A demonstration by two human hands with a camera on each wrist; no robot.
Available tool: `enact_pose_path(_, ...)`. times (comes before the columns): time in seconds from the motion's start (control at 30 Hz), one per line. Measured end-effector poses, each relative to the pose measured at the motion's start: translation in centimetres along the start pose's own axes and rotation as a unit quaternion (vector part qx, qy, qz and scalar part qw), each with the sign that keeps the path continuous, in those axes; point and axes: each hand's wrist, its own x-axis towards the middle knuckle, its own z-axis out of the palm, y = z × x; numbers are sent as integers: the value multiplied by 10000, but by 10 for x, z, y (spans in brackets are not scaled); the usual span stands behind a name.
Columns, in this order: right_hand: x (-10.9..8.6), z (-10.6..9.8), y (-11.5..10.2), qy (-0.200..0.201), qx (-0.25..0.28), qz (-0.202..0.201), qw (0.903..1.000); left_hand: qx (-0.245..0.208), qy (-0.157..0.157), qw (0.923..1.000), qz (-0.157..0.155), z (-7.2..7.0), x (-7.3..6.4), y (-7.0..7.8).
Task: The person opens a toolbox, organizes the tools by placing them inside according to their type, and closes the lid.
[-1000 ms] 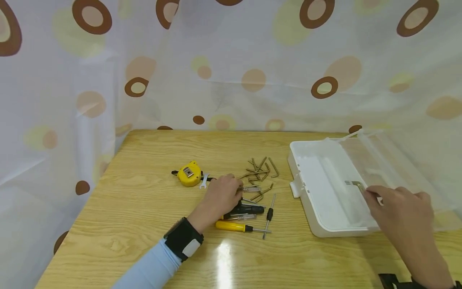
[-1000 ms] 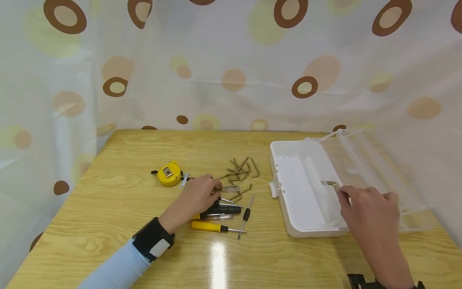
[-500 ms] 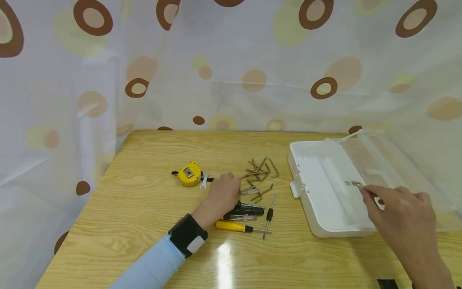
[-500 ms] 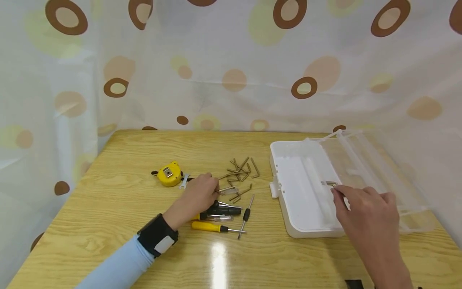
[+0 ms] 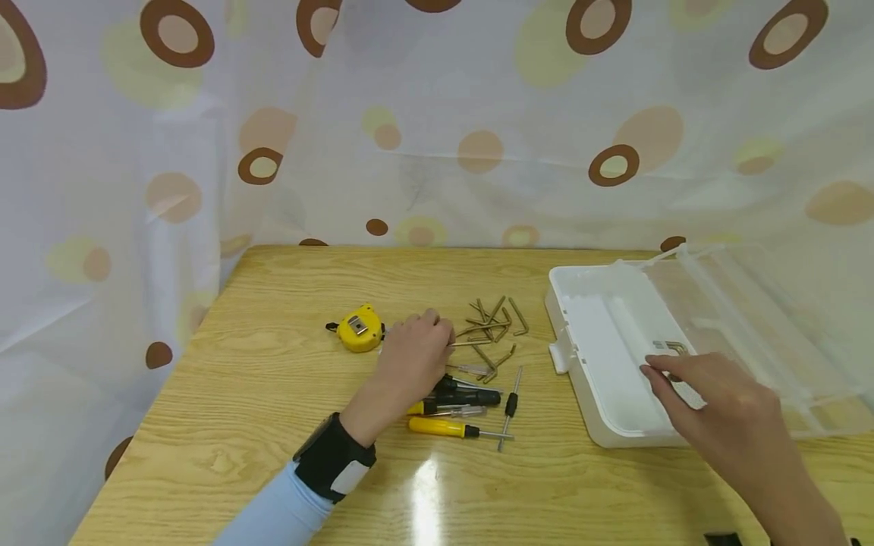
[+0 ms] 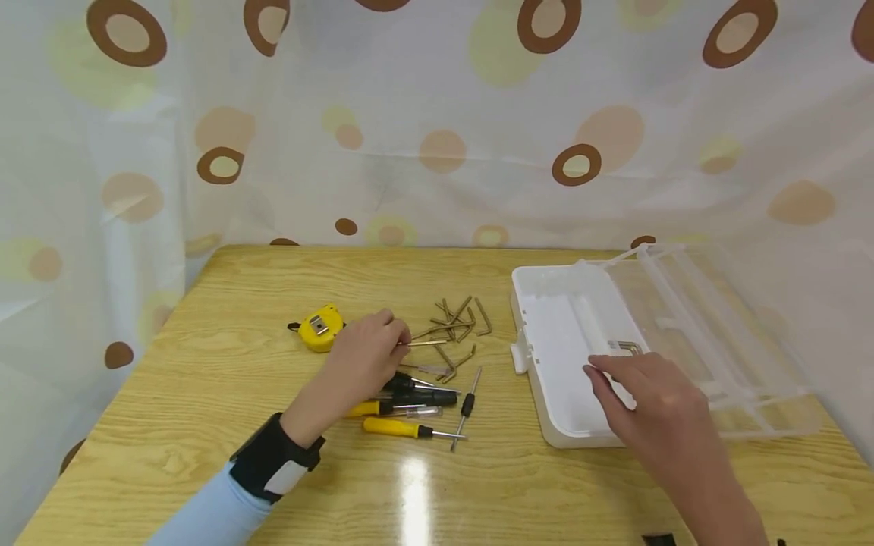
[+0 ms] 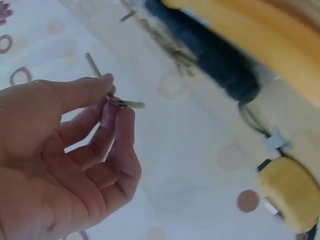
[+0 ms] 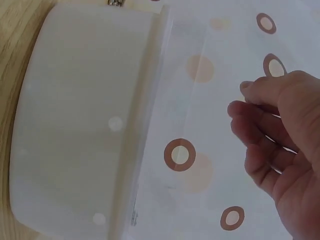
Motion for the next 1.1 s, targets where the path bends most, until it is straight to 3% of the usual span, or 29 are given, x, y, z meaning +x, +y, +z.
enact_pose_path(0.13, 10, 9, -15, 376, 455, -685, 9959, -396, 583, 9945, 778, -18, -7, 8)
enact_pose_path(0.23, 19, 11, -29, 569, 757, -1107, 9893, -538, 922, 9841, 1422, -26, -10, 19)
enact_pose_path(0.33, 26, 12, -43, 630, 1058, -1404, 9824, -387, 1250, 9725, 1925, -32, -14, 31)
enact_pose_path(0.47, 31, 12, -58, 563, 1304, -1711, 9750, -239, 1655, 9571, 2366, -37, -18, 44)
enact_pose_path(0.63, 30, 13, -66, 437, 1538, -1979, 9671, -542, 1901, 9397, 2791, -41, -23, 54)
enact_pose_path(0.8, 23, 15, -65, 363, 1584, -2059, 9650, -1167, 1693, 9316, 2998, -40, -27, 61)
enact_pose_path(1.1, 23, 12, -65, 229, 1275, -2159, 9678, -1875, 1285, 9355, 2706, -35, -31, 64)
